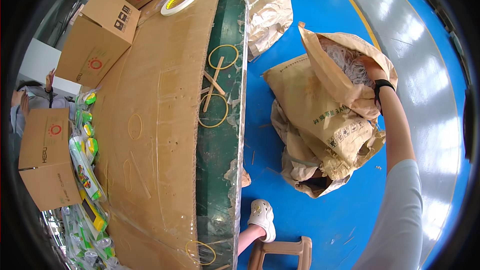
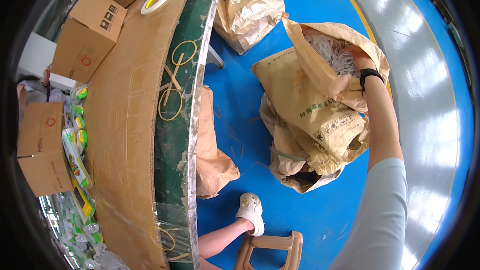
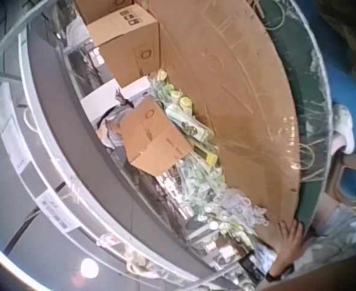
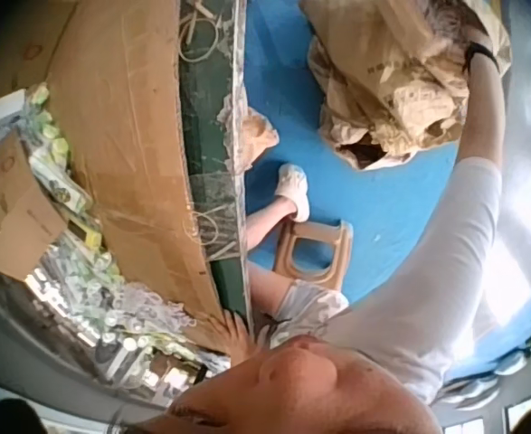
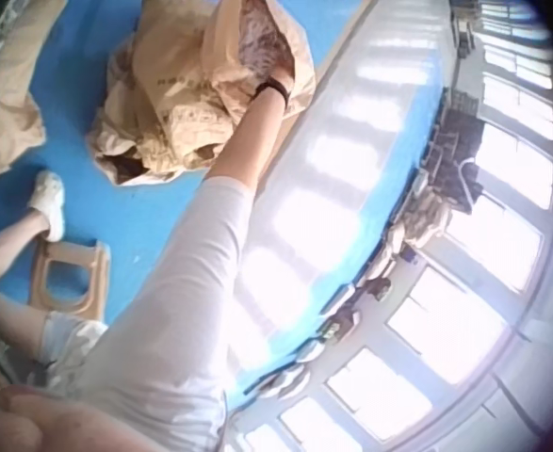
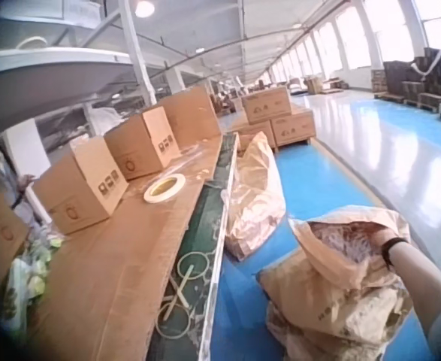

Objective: The person is packing flashlights into plastic bags and organizing them on the assembly table.

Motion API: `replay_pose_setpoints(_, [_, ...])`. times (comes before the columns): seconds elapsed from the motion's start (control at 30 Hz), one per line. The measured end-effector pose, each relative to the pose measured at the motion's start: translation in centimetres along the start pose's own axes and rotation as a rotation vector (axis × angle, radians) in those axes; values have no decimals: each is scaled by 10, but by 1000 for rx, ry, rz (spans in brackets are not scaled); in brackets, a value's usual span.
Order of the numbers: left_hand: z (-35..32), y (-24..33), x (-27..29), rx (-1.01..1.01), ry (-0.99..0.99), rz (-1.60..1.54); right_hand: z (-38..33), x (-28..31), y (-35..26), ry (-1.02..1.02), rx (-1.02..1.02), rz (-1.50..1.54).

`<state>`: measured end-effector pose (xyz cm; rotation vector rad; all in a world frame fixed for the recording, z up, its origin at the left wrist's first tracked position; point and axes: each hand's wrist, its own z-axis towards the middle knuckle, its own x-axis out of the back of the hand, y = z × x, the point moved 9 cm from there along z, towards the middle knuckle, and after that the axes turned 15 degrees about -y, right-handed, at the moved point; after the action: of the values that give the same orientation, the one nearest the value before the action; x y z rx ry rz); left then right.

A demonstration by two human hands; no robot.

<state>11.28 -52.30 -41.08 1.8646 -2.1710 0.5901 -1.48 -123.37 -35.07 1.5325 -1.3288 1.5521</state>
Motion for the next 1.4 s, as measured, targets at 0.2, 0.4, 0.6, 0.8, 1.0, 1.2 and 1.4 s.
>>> replay_pose_setpoints(0.2, [101, 15, -33, -131, 1, 156, 10, -25, 17, -150, 55, 30])
replay_pose_setpoints(0.4, [117, 20, -34, -137, -25, 124, 18, -28, 45, -113, 76, 171])
replay_pose_setpoints(0.6, [65, 11, -16, -63, -19, 42, -6, 3, -23, -270, 7, 95])
replay_pose_setpoints(0.8, [30, 4, 13, -8, 24, -26, -13, 4, -29, -403, -28, -83])
replay_pose_setpoints(1.0, [-14, 6, 24, 17, 25, -82, -14, 2, -35, -362, -74, -108])
replay_pose_setpoints(1.2, [-62, 10, 37, 34, 46, -141, -2, 2, -50, -334, 172, -378])
replay_pose_setpoints(1.4, [-99, -1, 51, 114, 88, -224, -8, -2, -53, -427, 77, -210])
